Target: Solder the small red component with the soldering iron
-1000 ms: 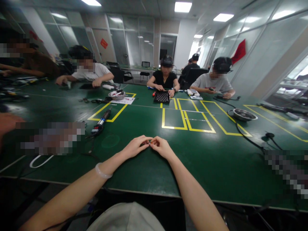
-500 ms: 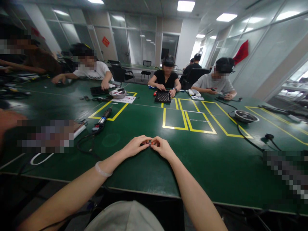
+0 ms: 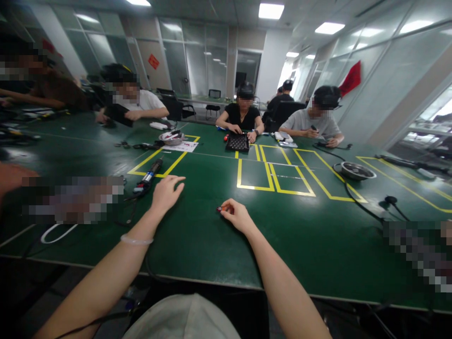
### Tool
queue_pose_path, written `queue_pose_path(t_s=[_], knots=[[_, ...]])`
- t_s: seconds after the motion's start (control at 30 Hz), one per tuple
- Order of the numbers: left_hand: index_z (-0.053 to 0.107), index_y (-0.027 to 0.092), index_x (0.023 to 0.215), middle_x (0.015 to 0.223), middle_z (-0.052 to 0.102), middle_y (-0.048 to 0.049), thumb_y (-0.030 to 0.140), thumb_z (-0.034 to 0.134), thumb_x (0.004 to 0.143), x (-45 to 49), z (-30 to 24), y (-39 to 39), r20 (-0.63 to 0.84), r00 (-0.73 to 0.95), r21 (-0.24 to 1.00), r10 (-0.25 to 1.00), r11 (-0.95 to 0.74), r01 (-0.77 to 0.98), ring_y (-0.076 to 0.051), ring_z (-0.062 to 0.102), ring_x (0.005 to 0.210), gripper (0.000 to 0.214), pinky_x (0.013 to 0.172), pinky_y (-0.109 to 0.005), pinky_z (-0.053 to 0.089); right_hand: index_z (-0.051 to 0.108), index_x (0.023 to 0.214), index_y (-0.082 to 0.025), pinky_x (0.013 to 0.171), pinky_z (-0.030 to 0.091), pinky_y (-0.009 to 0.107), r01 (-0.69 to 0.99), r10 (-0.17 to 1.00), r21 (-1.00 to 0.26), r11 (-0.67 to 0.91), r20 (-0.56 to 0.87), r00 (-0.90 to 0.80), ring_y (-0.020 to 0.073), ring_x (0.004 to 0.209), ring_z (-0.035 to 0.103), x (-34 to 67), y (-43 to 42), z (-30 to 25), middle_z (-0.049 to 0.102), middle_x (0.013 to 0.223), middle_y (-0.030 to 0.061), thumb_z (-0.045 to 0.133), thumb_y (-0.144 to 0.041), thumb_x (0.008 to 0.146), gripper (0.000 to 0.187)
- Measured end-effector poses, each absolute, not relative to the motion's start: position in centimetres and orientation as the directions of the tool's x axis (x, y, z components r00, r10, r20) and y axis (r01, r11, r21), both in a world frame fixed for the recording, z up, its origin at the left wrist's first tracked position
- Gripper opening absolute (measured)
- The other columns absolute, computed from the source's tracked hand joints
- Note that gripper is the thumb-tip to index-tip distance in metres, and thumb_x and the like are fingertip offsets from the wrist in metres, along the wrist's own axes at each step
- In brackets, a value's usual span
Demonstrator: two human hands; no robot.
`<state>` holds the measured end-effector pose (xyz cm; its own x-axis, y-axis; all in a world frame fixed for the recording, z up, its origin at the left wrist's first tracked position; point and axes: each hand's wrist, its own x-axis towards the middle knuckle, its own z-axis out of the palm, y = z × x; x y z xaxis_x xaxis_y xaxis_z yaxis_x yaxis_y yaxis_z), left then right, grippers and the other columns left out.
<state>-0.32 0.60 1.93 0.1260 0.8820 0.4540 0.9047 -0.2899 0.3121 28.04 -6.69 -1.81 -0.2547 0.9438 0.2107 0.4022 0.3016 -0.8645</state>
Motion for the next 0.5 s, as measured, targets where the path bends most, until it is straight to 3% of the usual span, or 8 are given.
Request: queue_pose_path(t_s=[0.1,0.2,0.5], knots=[[0.056,0.02,0.129,0.127,0.054,-0.014,0.037,0.047,0.089,-3.5,2.1,1.7,0.468,-0.092,0.266,0.879,-0.04,0.963,-0.032,0.05,0.116,0.045,0.097,-0.045,0.039,0.062,0.093,-0.016,0.058,0.038,0.022,0.406,0.945,-0.864,0.298,0.206,-0.255,0.0098,0.06,0.048,28.1,-6.7,-1.8,0.063,0.078,0.0,0.061,-0.026,0.079,0.018],[0.051,0.017,0.134,0.132,0.05,-0.0191,0.044,0.053,0.084,-6.5,1.6,2.4,0.366,-0.229,0.23,0.902,0.151,0.961,-0.038,0.05,0.114,0.057,0.092,-0.049,0.042,0.062,0.092,-0.016,0.059,0.039,0.022,0.416,0.945,-0.858,0.302,0.211,-0.25,0.0102,0.061,0.049,28.1,-6.6,-1.9,0.063,0.077,-0.0001,0.062,-0.027,0.079,0.017],[0.047,0.014,0.131,0.13,0.052,-0.0247,0.047,0.054,0.081,-10.2,1.0,4.1,0.097,-0.377,0.226,0.921,0.348,0.91,-0.041,0.056,0.11,0.061,0.083,-0.053,0.048,0.062,0.094,-0.016,0.061,0.041,0.023,0.426,0.945,-0.853,0.303,0.209,-0.253,0.0109,0.063,0.052,28.2,-6.6,-1.9,0.064,0.079,0.0009,0.062,-0.027,0.079,0.019]])
